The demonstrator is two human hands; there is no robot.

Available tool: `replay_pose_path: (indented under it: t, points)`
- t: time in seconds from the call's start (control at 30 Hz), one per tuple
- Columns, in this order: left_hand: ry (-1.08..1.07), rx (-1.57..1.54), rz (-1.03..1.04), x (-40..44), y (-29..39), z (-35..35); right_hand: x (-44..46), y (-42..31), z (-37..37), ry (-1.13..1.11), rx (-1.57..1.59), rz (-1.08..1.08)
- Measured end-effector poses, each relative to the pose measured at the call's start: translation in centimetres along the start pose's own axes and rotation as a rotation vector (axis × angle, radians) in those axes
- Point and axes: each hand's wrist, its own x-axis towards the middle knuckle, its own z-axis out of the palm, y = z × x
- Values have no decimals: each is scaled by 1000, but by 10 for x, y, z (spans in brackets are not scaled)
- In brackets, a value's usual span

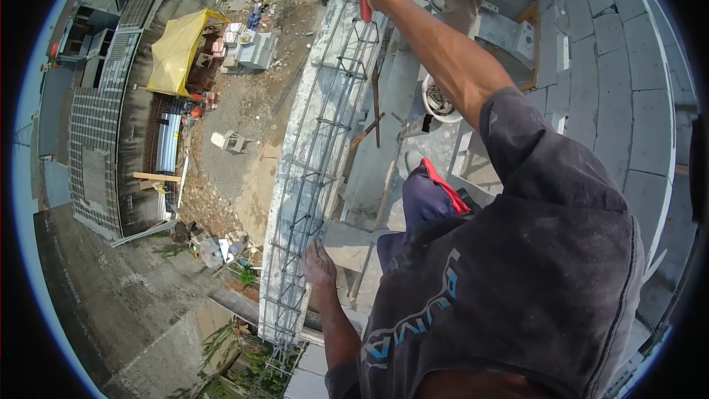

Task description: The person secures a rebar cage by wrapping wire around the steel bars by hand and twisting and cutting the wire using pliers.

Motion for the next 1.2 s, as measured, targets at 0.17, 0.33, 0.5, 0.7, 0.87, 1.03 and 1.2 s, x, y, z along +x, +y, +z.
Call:
replay_pose_path:
  t: [0.17,0.33,0.5,0.7,0.87,1.03,1.2]
  points:
    - [0,18,48,36,32,12,0,-129,-70,-2,195,-207]
    - [-34,65,144,87,54,35,-44,-239,-134,-46,332,-401]
    - [58,78,122,108,65,41,-115,-308,-185,-119,449,-539]
    - [158,49,94,90,53,12,-203,-332,-225,-252,623,-585]
    - [-476,-707,138,43,81,-63,-266,-320,-229,-406,815,-476]
    - [-1084,-1772,466,-27,150,-82,-340,-295,-191,-458,1004,-287]
    - [-353,-2402,-86,2,163,-98,-407,-245,-184,-587,980,188]
